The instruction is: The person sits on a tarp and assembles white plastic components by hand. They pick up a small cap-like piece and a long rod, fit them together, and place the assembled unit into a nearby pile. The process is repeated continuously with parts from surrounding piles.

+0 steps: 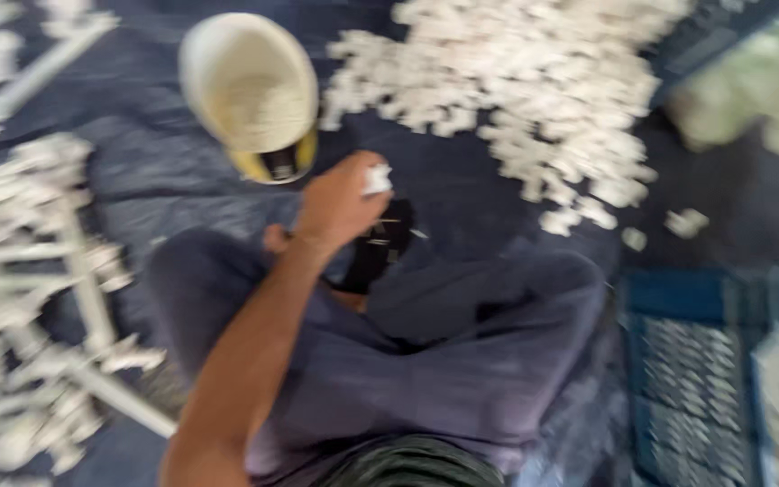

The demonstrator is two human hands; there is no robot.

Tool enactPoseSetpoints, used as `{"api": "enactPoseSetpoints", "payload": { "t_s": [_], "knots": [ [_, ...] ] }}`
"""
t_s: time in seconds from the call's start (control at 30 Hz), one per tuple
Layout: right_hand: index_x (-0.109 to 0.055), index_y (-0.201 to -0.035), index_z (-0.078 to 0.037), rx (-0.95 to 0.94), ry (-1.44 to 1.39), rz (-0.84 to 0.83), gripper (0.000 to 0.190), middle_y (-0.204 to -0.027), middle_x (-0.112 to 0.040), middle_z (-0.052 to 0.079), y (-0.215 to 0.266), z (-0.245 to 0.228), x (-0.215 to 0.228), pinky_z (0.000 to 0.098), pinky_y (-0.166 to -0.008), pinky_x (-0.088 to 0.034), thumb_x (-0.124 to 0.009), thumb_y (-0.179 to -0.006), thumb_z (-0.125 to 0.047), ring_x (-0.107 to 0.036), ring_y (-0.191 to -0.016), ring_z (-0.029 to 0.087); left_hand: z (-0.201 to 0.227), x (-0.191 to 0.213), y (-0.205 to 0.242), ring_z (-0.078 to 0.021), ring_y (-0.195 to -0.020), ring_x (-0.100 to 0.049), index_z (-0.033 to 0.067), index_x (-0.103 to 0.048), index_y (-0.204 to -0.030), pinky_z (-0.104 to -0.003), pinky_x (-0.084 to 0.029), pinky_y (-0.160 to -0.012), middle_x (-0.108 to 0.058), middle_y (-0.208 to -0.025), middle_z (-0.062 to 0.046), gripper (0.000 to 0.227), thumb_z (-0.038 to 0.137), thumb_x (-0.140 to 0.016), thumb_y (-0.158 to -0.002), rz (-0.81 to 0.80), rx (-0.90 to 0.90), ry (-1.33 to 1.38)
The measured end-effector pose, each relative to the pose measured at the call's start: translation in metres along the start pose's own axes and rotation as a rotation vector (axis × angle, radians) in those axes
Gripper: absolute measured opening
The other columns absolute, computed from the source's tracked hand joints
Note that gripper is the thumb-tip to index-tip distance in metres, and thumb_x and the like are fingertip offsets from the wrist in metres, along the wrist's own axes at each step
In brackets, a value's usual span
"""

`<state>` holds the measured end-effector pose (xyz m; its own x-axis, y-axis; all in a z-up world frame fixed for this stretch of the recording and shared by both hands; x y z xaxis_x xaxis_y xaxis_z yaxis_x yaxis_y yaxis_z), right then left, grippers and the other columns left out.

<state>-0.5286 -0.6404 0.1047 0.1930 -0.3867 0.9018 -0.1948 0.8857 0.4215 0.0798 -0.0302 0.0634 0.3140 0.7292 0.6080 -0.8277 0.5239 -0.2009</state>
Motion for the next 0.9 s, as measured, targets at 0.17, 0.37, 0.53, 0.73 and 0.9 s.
{"api": "enactPoseSetpoints", "payload": {
  "t_s": [0.17,0.37,0.53,0.73,0.9],
  "knots": [
    [-0.074,-0.111,0.004,-0.046,0.025,-0.005,0.050,-0.081,-0.075,0.023,0.056,0.088,0.060,0.0433,-0.061,-0.060,-0.090,-0.065,-0.007,-0.073,-0.064,0.030,0.021,0.011,-0.003,-0.0324,-0.091,-0.073,0.0108,-0.064,-0.122,-0.044,-0.056,-0.078,-0.073,-0.106,-0.013,0.041,0.027,-0.077,-0.087,-0.044,0.003,0.075],
    [-0.070,-0.130,-0.003,-0.047,0.115,0.182,0.071,-0.101,-0.081,0.023,0.097,0.048,0.155,0.0482,-0.076,-0.063,-0.095,-0.065,-0.021,-0.080,-0.081,0.037,0.031,0.028,0.001,-0.0352,-0.091,-0.071,0.0085,-0.065,-0.125,-0.046,-0.054,-0.077,-0.073,-0.104,-0.015,0.042,0.030,-0.078,-0.091,-0.027,-0.034,-0.040],
    [-0.066,-0.132,-0.005,0.335,0.145,0.500,0.074,-0.108,-0.075,0.022,0.115,-0.084,0.184,0.0482,-0.091,-0.054,-0.088,-0.066,-0.030,-0.072,-0.103,0.039,0.030,0.030,-0.002,-0.0357,-0.092,-0.072,0.0097,-0.065,-0.124,-0.046,-0.055,-0.078,-0.073,-0.106,-0.016,0.041,0.030,-0.077,-0.089,-0.008,-0.011,0.040],
    [-0.060,-0.140,-0.015,0.666,0.293,0.362,0.087,-0.108,-0.074,0.021,0.115,-0.371,0.084,0.0506,-0.087,-0.055,-0.089,-0.062,-0.042,-0.071,-0.100,0.043,-0.003,0.028,0.003,-0.0347,-0.092,-0.072,0.0121,-0.065,-0.118,-0.046,-0.055,-0.077,-0.074,-0.102,-0.013,0.040,0.028,-0.078,-0.085,0.044,0.038,0.064],
    [-0.055,-0.139,-0.019,0.797,0.542,0.159,0.083,-0.107,-0.075,0.020,0.105,-0.538,-0.048,0.0526,-0.087,-0.055,-0.085,-0.063,-0.038,-0.070,-0.105,0.041,-0.016,0.043,0.003,-0.0347,-0.092,-0.071,0.0117,-0.061,-0.118,-0.046,-0.055,-0.076,-0.073,-0.102,-0.012,0.041,0.027,-0.078,-0.083,0.118,0.046,0.055]
  ]
}}
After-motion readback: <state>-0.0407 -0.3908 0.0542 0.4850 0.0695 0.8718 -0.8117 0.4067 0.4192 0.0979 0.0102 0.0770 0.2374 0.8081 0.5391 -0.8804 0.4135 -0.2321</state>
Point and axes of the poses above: each hand's wrist, its own y-axis away from the middle knuckle, its own x-axis out of the back of the hand, z = x × y, the point moved 10 cm from there along -y, towards the middle knuckle
